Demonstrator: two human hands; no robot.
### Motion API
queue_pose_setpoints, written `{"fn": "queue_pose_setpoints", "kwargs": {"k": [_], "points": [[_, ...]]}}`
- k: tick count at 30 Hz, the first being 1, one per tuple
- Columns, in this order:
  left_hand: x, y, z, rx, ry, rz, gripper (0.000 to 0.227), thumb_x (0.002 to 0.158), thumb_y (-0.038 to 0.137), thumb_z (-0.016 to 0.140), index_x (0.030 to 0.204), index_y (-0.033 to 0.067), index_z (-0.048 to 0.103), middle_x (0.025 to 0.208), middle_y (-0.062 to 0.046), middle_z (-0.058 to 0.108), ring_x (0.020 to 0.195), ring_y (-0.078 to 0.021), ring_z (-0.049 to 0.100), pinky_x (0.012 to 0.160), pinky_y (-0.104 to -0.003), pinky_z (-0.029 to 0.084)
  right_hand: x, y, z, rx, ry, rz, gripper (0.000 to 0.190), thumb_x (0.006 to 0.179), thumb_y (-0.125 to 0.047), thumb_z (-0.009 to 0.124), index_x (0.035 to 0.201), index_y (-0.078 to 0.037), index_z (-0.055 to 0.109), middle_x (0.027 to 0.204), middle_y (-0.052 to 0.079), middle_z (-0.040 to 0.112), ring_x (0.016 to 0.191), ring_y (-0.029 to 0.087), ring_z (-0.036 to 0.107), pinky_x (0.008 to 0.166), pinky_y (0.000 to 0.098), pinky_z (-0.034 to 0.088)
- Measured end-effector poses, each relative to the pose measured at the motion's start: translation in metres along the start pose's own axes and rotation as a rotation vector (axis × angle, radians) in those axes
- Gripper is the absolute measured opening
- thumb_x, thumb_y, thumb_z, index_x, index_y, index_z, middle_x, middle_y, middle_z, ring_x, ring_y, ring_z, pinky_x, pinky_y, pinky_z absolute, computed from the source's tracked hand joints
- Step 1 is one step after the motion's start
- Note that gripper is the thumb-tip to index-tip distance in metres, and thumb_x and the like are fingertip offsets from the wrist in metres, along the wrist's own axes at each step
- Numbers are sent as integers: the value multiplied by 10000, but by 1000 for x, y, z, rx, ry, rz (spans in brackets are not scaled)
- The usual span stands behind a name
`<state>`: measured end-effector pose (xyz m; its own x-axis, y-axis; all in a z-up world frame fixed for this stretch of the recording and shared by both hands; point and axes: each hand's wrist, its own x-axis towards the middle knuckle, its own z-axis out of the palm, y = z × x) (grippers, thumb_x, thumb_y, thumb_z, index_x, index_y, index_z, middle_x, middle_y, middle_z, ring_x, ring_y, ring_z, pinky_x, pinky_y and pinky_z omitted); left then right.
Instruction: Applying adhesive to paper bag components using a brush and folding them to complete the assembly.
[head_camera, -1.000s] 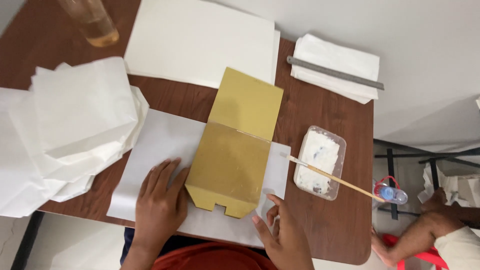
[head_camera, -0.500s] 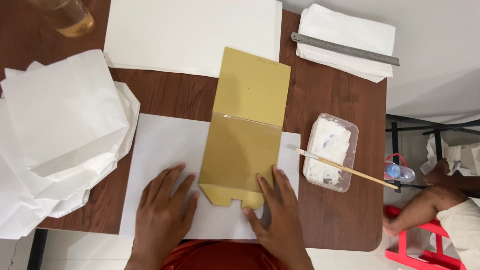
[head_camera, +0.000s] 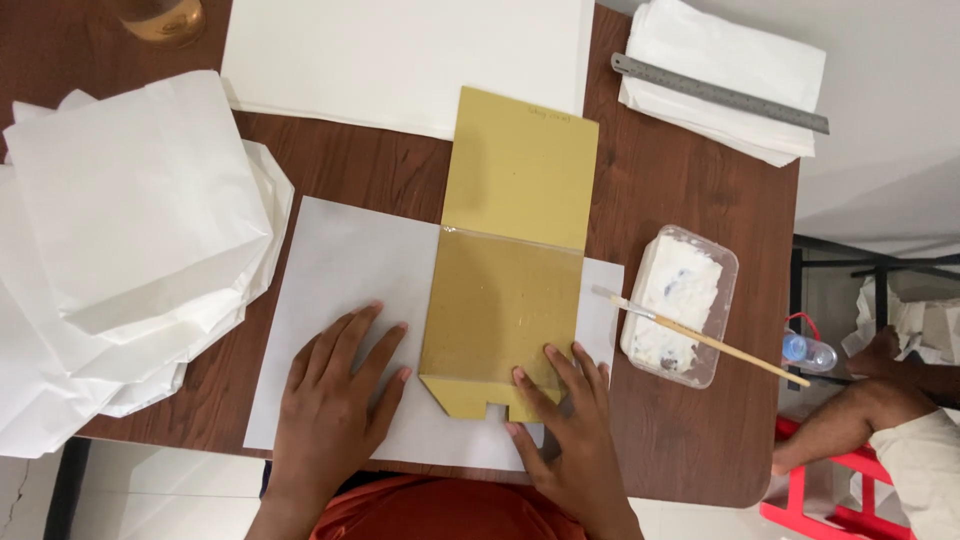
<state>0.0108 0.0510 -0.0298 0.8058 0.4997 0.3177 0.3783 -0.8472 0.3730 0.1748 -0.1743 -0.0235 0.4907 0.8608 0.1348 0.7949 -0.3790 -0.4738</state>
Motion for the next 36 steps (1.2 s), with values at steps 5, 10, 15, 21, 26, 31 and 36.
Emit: {"fn": "queue_pose_setpoints", "kwargs": {"k": [5, 10, 15, 21, 26, 31, 36], "points": [[0, -1, 0, -4, 24, 7, 352, 1006, 334, 604, 1310, 171, 673, 1461, -102, 592, 1293, -287, 601, 1022, -438, 515, -2, 1, 2, -13, 12, -19, 523, 917, -325, 734, 1418, -240, 614, 1560, 117, 467, 1514, 425, 346, 1227, 700, 160], [0, -1, -1, -25, 34, 8, 346, 1001, 317, 620, 1302, 159, 681, 1456, -103, 604, 1282, -288, 615, 1007, -435, 519, -2, 2, 4, -47, 1, -7, 532, 906, -342, 758, 1414, -265, 619, 1557, 88, 478, 1510, 403, 352, 1206, 703, 205], [2, -1, -4, -46, 49, 7, 340, 986, 327, 655, 1273, 150, 695, 1456, -73, 610, 1291, -249, 615, 974, -410, 522, -2, 3, 4, -62, 4, 6, 552, 886, -369, 776, 1411, -289, 623, 1561, 78, 469, 1502, 391, 351, 1215, 706, 185], [0, -3, -1, -59, 36, -12, 353, 976, 325, 666, 1288, 160, 687, 1457, -61, 613, 1299, -248, 613, 965, -420, 520, -1, 2, 3, -23, 27, -8, 518, 889, -345, 782, 1384, -267, 650, 1552, 82, 483, 1501, 396, 358, 1212, 723, 182], [0, -3, -2, -58, 58, -1, 343, 978, 319, 675, 1276, 150, 693, 1447, -67, 621, 1280, -251, 622, 940, -419, 529, 0, 2, 3, -14, 20, -1, 500, 887, -342, 779, 1367, -255, 667, 1548, 76, 485, 1497, 400, 356, 1206, 730, 174], [1, -3, -2, -52, 71, 15, 332, 979, 315, 679, 1262, 142, 698, 1438, -70, 630, 1279, -251, 631, 958, -404, 523, -2, 5, 4, -21, 19, -10, 510, 882, -346, 788, 1368, -251, 664, 1557, 73, 479, 1501, 397, 349, 1202, 736, 172], [0, -3, -2, -69, 56, 9, 342, 977, 303, 681, 1276, 137, 692, 1442, -78, 626, 1278, -257, 626, 959, -411, 520, -1, 3, 2, -14, 5, -4, 504, 905, -338, 759, 1390, -264, 644, 1570, 81, 468, 1511, 402, 344, 1205, 728, 173]]}}
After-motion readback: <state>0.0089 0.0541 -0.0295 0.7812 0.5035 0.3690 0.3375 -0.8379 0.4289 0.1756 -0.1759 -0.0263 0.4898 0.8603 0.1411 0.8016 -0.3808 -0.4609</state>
